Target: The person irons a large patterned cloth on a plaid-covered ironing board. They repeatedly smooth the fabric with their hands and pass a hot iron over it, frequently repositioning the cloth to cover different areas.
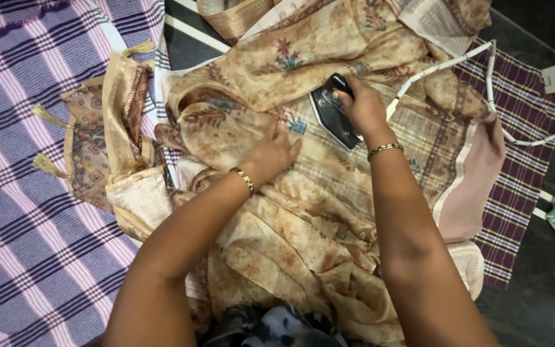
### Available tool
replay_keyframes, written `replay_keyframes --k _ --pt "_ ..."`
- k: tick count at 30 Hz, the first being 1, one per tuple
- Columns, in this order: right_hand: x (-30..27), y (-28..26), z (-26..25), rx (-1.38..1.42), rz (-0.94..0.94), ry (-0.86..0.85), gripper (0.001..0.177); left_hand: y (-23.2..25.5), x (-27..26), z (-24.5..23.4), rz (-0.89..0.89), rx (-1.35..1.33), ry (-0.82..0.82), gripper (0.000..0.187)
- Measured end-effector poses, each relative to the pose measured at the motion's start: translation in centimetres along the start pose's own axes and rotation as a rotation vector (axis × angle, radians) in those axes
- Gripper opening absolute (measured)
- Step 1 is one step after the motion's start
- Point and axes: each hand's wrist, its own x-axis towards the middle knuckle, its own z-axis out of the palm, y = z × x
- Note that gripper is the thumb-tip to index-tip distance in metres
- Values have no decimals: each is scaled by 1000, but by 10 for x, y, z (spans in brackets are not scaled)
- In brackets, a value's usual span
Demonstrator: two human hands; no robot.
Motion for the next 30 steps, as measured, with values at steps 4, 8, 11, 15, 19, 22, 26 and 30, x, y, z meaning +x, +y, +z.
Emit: replay_keyframes --k 4,8,11,15,19,22,26,30 --pt "-18 12 -4 15 -98 -90 47 4 -31 8 35 -238 -250 21" --pt "-47 16 -11 -18 -132 -218 45 7 -50 1 -17 -399 -507 22" --pt "-68 7 -14 40 -186 -275 45 11 -51 -5 -37 -426 -586 27" --pt "-82 -10 -4 65 -188 -268 48 8 -48 -12 -44 -351 -709 28" --pt "-75 -26 12 41 -201 -251 45 -3 -46 -13 -154 -428 -652 29" --pt "-60 -45 26 26 -185 -231 44 -21 -45 -11 -243 -420 -447 27" --pt "-37 -73 39 26 -185 -205 42 -58 -37 0 -397 -373 -297 27" --pt "-13 -98 48 38 -179 -126 45 -64 -38 13 -378 -352 -483 35"
